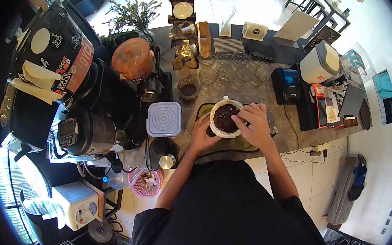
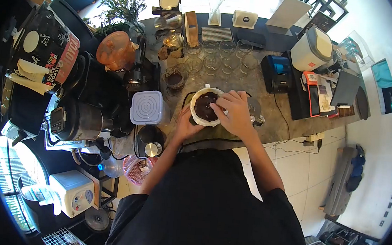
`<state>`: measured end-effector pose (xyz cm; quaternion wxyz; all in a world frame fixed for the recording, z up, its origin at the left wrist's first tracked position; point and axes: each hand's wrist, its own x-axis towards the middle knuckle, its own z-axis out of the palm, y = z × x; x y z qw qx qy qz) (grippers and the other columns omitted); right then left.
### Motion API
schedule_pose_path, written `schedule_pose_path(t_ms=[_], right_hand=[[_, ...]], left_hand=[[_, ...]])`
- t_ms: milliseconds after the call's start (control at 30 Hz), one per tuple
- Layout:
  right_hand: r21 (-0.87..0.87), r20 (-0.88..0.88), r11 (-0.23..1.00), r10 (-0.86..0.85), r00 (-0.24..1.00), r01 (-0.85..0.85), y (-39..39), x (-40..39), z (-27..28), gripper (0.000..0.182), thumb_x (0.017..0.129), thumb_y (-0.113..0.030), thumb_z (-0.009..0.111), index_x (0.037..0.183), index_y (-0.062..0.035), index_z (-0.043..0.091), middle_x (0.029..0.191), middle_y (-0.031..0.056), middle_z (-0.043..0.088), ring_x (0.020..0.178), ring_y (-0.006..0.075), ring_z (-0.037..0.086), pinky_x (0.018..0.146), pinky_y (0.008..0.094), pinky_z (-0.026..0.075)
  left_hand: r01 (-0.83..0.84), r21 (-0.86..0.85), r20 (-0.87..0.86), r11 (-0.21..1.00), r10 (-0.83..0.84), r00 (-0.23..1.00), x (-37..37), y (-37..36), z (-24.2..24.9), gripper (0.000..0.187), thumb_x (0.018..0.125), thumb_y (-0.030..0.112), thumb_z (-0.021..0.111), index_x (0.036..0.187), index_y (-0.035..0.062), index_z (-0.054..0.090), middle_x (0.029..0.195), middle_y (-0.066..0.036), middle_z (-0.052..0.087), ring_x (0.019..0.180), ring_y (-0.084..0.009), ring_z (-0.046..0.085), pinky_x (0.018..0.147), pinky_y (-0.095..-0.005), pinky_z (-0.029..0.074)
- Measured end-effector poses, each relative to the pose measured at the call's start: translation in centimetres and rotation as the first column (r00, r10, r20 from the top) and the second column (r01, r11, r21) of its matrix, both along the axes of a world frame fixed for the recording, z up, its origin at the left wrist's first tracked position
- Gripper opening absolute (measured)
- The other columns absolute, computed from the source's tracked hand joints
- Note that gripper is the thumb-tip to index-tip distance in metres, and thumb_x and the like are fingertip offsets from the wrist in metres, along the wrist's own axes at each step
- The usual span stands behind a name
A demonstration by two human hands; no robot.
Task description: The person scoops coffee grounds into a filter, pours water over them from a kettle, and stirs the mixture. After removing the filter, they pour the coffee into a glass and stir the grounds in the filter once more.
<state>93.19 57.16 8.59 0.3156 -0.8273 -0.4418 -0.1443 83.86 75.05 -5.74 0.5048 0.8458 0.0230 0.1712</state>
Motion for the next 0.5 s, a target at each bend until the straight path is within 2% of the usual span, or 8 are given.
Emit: schedule_pose_path(t_ms=[67, 167, 267, 300, 367, 500], right_hand=[[0.05, -0.101, 0.998, 0.037, 0.994, -0.032, 0.2, 0.0, -0.3, 0.014, 0.085, -0.012, 0.077, 0.077, -0.0067, 0.066, 0.076, 0.0024, 0.06, 0.076, 0.0222, 0.054, 0.081, 0.0374, 0.036], [0.042, -0.012, 0.998, -0.048, 0.999, 0.048, 0.3, 0.3, -0.5, 0.015, 0.085, -0.012, 0.077, 0.076, -0.0068, 0.065, 0.073, 0.0021, 0.058, 0.074, 0.0219, 0.053, 0.08, 0.0372, 0.035], [0.004, 0.053, 0.999, -0.048, 0.997, 0.048, 0.3, 0.3, 0.1, 0.018, 0.085, -0.013, 0.077, 0.075, -0.0069, 0.063, 0.072, 0.0018, 0.056, 0.072, 0.0216, 0.052, 0.08, 0.0372, 0.035], [0.004, 0.052, 0.999, -0.049, 0.997, 0.049, 0.3, 0.3, 0.0, 0.018, 0.085, -0.013, 0.077, 0.075, -0.0069, 0.063, 0.072, 0.0018, 0.056, 0.072, 0.0216, 0.052, 0.08, 0.0372, 0.035], [0.026, -0.074, 0.999, 0.043, 0.996, -0.041, 0.3, 0.4, -0.2, 0.019, 0.085, -0.013, 0.077, 0.074, -0.0073, 0.063, 0.07, 0.0016, 0.056, 0.07, 0.0211, 0.052, 0.079, 0.0375, 0.034], [0.101, -0.065, 0.994, -0.031, 0.997, 0.038, 0.7, 0.3, -0.5, 0.021, 0.086, -0.014, 0.077, 0.073, -0.0078, 0.062, 0.068, 0.0015, 0.055, 0.069, 0.0209, 0.051, 0.079, 0.0371, 0.034]], left_hand=[[0.024, -0.068, -0.036, 0.997, -0.027, 0.999, 0.1, 0.1, -0.1, 0.066, 0.072, 0.033, 0.086, 0.13, 0.0093, 0.066, 0.139, -0.015, 0.061, 0.136, -0.0332, 0.051, 0.113, -0.047, 0.037], [0.015, -0.058, -0.073, 0.998, -0.019, 0.997, 0.1, 0.1, -0.2, 0.065, 0.072, 0.033, 0.087, 0.129, 0.0088, 0.066, 0.137, -0.015, 0.062, 0.133, -0.0338, 0.053, 0.112, -0.0466, 0.039], [0.007, -0.116, -0.071, 0.993, -0.016, 0.997, 0.1, -0.1, -0.2, 0.065, 0.072, 0.032, 0.087, 0.129, 0.0083, 0.066, 0.134, -0.015, 0.063, 0.13, -0.0347, 0.055, 0.11, -0.0455, 0.041], [0.008, -0.116, -0.072, 0.993, -0.017, 0.997, 0.1, 0.0, -0.6, 0.065, 0.072, 0.032, 0.087, 0.129, 0.0083, 0.066, 0.134, -0.015, 0.063, 0.13, -0.0347, 0.055, 0.11, -0.0455, 0.041], [0.029, -0.113, -0.084, 0.993, -0.038, 0.996, 0.2, 0.1, -1.3, 0.066, 0.071, 0.032, 0.088, 0.129, 0.0079, 0.065, 0.133, -0.015, 0.064, 0.128, -0.0348, 0.056, 0.109, -0.0448, 0.043], [0.041, -0.181, -0.121, 0.983, -0.063, 0.991, 0.3, 0.1, -1.1, 0.067, 0.071, 0.032, 0.088, 0.129, 0.0078, 0.065, 0.133, -0.015, 0.063, 0.128, -0.0345, 0.056, 0.109, -0.0449, 0.043]])
